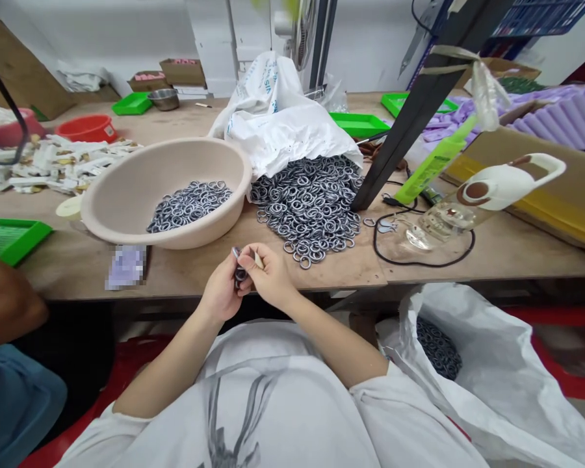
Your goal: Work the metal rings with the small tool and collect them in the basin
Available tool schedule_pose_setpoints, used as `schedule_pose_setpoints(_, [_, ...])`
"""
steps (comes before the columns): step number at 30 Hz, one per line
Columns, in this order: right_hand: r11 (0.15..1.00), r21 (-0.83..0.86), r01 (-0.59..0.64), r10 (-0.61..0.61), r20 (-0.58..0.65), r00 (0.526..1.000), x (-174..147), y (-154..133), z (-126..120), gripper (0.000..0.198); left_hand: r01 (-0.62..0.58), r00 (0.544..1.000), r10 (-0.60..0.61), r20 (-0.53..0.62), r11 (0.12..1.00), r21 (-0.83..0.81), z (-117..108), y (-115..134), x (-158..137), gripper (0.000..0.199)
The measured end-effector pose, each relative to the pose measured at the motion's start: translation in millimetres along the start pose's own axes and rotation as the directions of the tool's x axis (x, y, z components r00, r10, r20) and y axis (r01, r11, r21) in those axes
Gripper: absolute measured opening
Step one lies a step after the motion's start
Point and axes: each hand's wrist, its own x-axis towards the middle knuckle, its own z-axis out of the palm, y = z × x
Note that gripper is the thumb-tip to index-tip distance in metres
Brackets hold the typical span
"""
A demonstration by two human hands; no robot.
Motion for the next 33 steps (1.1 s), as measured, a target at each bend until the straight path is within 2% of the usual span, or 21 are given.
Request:
schedule_pose_setpoints(3, [0.992, -0.092, 0.084, -0.09, -0.06, 0.994, -11.5, 14.5, 7.0, 0.026, -0.084, 0.996, 0.085, -0.038, 0.996, 0.02, 4.8, -0.5, -2.6, 0.049])
schedule_pose_setpoints(6, [0.959, -0.218, 0.181, -0.201, -0.076, 0.977, -11.2, 15.9, 4.5, 0.022, -0.121, 0.992, 0.123, -0.039, 0.992, 0.045, 0.9, 4.8, -5.0, 0.046])
schedule_pose_setpoints(8, [0.951, -0.23, 0.205, -0.221, -0.045, 0.974, -8.7, 8.9, 1.0, 0.03, -0.142, 0.989, 0.144, -0.029, 0.988, 0.055, -2.0, 7.5, -7.1, 0.043])
schedule_pose_setpoints(10, [0.95, -0.213, 0.227, -0.23, 0.012, 0.973, -6.3, 0.2, -1.7, 0.035, -0.156, 0.988, 0.157, -0.005, 0.986, 0.065, -3.1, 7.8, -9.8, 0.041])
schedule_pose_setpoints(13, [0.959, -0.173, 0.223, -0.215, 0.062, 0.975, -2.0, -6.8, -3.2, 0.032, -0.144, 0.989, 0.141, 0.033, 0.987, 0.078, -1.1, 5.5, -13.9, 0.04])
schedule_pose_setpoints(17, [0.995, -0.043, 0.092, -0.093, -0.016, 0.996, 7.0, -3.6, -5.6, 0.049, -0.135, 0.986, 0.125, 0.112, 0.987, 0.089, 3.2, 5.4, -17.8, 0.041])
schedule_pose_setpoints(19, [0.994, -0.049, 0.094, -0.096, -0.031, 0.995, 8.7, -4.3, -9.1, 0.054, -0.131, 0.987, 0.123, 0.107, 0.989, 0.069, 4.6, 7.7, -18.2, 0.043])
schedule_pose_setpoints(20, [0.987, -0.101, 0.125, -0.126, 0.001, 0.992, 7.8, -6.2, -11.0, 0.054, -0.125, 0.989, 0.12, 0.088, 0.991, 0.056, 4.9, 9.0, -18.1, 0.044])
schedule_pose_setpoints(22, [0.935, -0.274, 0.225, -0.2, 0.117, 0.973, 2.7, -12.8, -14.3, 0.049, -0.116, 0.992, 0.115, 0.045, 0.993, 0.029, 4.9, 10.7, -17.5, 0.045])
schedule_pose_setpoints(24, [0.826, -0.457, 0.329, -0.256, 0.215, 0.942, -4.4, -20.3, -15.9, 0.045, -0.12, 0.993, 0.12, 0.016, 0.993, 0.009, 4.8, 10.8, -16.8, 0.045])
schedule_pose_setpoints(27, [0.692, -0.608, 0.388, -0.272, 0.277, 0.921, -11.9, -28.7, -15.2, 0.044, -0.123, 0.992, 0.123, -0.011, 0.992, -0.008, 5.3, 9.7, -16.0, 0.044])
schedule_pose_setpoints(31, [0.627, -0.671, 0.395, -0.235, 0.32, 0.918, -11.7, -31.7, -13.5, 0.044, -0.124, 0.992, 0.124, -0.012, 0.992, -0.008, 4.7, 9.1, -14.8, 0.046])
schedule_pose_setpoints(33, [0.645, -0.663, 0.38, -0.198, 0.335, 0.921, -6.3, -28.6, -15.3, 0.044, -0.132, 0.991, 0.132, -0.001, 0.991, 0.004, 2.8, 7.7, -15.8, 0.046])
